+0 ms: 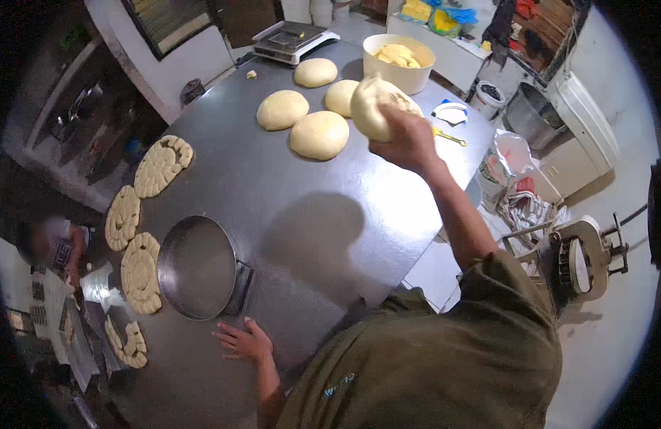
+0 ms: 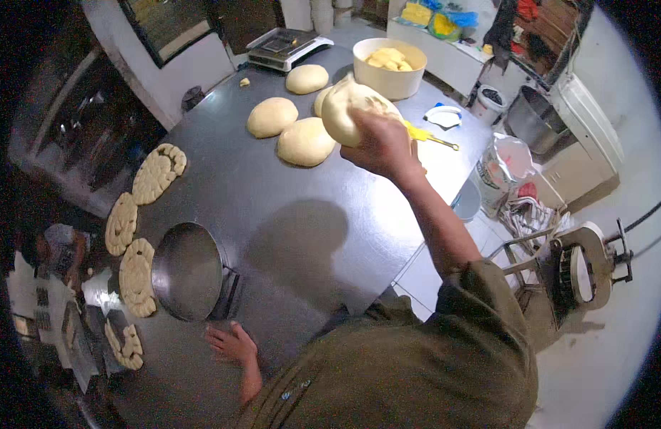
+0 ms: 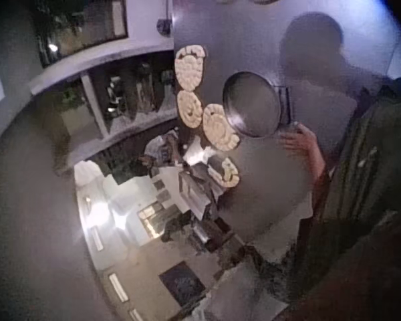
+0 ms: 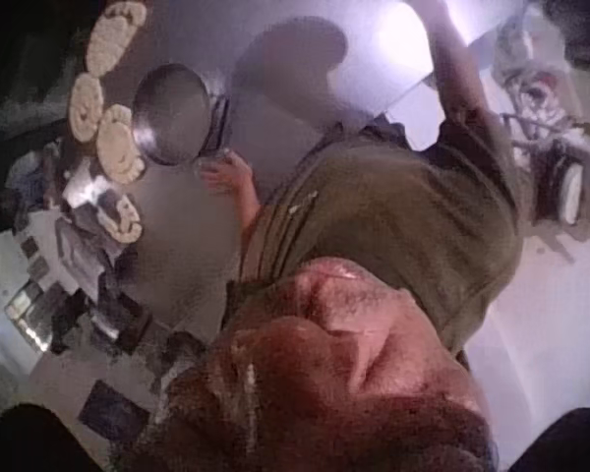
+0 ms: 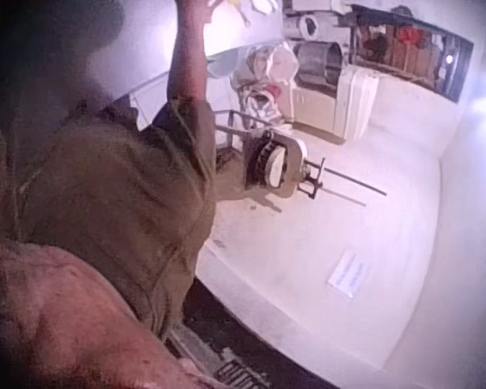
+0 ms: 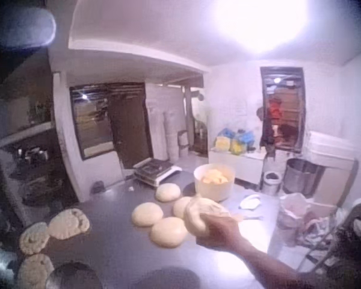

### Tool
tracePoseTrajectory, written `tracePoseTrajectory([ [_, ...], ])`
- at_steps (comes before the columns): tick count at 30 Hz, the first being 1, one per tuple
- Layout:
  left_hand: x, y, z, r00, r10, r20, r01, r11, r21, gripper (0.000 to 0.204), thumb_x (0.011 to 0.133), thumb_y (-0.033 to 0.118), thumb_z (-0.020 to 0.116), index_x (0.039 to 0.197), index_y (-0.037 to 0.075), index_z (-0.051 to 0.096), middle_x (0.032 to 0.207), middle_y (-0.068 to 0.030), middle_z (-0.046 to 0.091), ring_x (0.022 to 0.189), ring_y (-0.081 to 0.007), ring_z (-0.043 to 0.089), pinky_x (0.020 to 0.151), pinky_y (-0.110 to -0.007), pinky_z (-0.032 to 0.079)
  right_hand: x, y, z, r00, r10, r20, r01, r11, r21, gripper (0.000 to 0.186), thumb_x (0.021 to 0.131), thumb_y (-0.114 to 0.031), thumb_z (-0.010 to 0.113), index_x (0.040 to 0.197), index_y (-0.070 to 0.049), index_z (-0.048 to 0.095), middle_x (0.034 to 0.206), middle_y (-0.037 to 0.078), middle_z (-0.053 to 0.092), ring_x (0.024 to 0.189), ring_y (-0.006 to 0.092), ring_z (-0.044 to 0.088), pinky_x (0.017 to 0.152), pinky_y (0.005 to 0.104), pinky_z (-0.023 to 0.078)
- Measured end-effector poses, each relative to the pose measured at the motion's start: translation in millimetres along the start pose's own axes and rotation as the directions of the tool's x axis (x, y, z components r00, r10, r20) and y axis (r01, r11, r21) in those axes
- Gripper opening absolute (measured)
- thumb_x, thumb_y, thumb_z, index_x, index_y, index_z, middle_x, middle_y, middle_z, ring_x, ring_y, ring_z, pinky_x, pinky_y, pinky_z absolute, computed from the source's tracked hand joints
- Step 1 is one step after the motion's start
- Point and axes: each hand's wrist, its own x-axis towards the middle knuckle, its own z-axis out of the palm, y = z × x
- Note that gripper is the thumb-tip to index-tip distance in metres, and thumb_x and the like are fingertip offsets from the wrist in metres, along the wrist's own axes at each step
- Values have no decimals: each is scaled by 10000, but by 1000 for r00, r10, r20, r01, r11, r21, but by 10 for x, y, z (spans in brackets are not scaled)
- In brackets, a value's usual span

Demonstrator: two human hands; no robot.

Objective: The person flattens balls of dough by hand, places them into a circular metal divider, operates a manual press to cut the dough into small sections, and then arranges the cut dough pieces on a table.

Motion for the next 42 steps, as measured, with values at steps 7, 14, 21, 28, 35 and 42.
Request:
tracePoseTrajectory([
  [7, 48, -60, 68, 997, 78, -11, -78, 997, -6, 930, 1028, 642, 393, 1668, 41, 85, 1707, -303, 36, 1582, -457, 110, 1204, -734, 74, -805, 950, 1538, 770, 478, 423, -305, 857, -415, 363, 759, -274, 758, 1086, -121, 786, 1056, 206, 750, 1010, 374, 728, 891, 469, 569],
  [14, 168, 2, 120, 952, 305, -15, -268, 811, -520, 1110, 936, 731, 560, 1669, 52, 77, 1703, -301, 104, 1584, -445, 122, 1227, -682, 71, 105, 216, 366, 534, 263, 803, -780, 520, 348, 495, 821, -399, 776, 1034, 47, 762, 954, 119, 746, 800, 208, 691, 760, 358, 548],
  [21, -615, 835, -424, 781, 468, 413, 315, 276, -908, 1004, 944, 649, 652, 1631, 63, 212, 1676, -160, 290, 1547, -347, 273, 1198, -647, 246, -906, 211, 984, 761, 179, 623, -452, 836, 311, 694, 874, -412, 800, 1381, 19, 605, 1227, 206, 709, 1099, 262, 697, 965, 318, 544],
  [28, -735, 622, -99, 916, 293, 274, 270, 58, -961, 916, 972, 503, 697, 1591, -25, 277, 1502, -217, 472, 1373, -309, 492, 1174, -460, 377, -1997, 57, 1407, 377, 384, 843, -886, -114, 449, 562, 1056, -388, 589, 1484, -57, 437, 1215, 111, 673, 1032, 228, 693, 844, 386, 581],
  [35, -684, 1635, -797, 838, 495, 227, 341, -151, -928, 693, 891, 357, 823, 1380, -7, 494, 1276, -165, 628, 1166, -327, 656, 973, -444, 551, -1560, -1416, 1403, 450, 364, 815, -893, 192, 407, 759, 931, -602, 703, 1278, 70, 627, 1170, 254, 701, 1067, 327, 688, 933, 467, 532],
  [42, -445, 1811, -790, 667, 714, -210, -696, 498, -516, 1041, 942, 492, 691, 1628, -41, 119, 1607, -346, 319, 1503, -481, 316, 1252, -530, 220, -1813, -447, 1495, 793, 343, 503, -439, 894, 82, 789, 951, -435, 694, 1452, 92, 388, 1450, 367, 458, 1357, 515, 460, 1098, 601, 401],
])
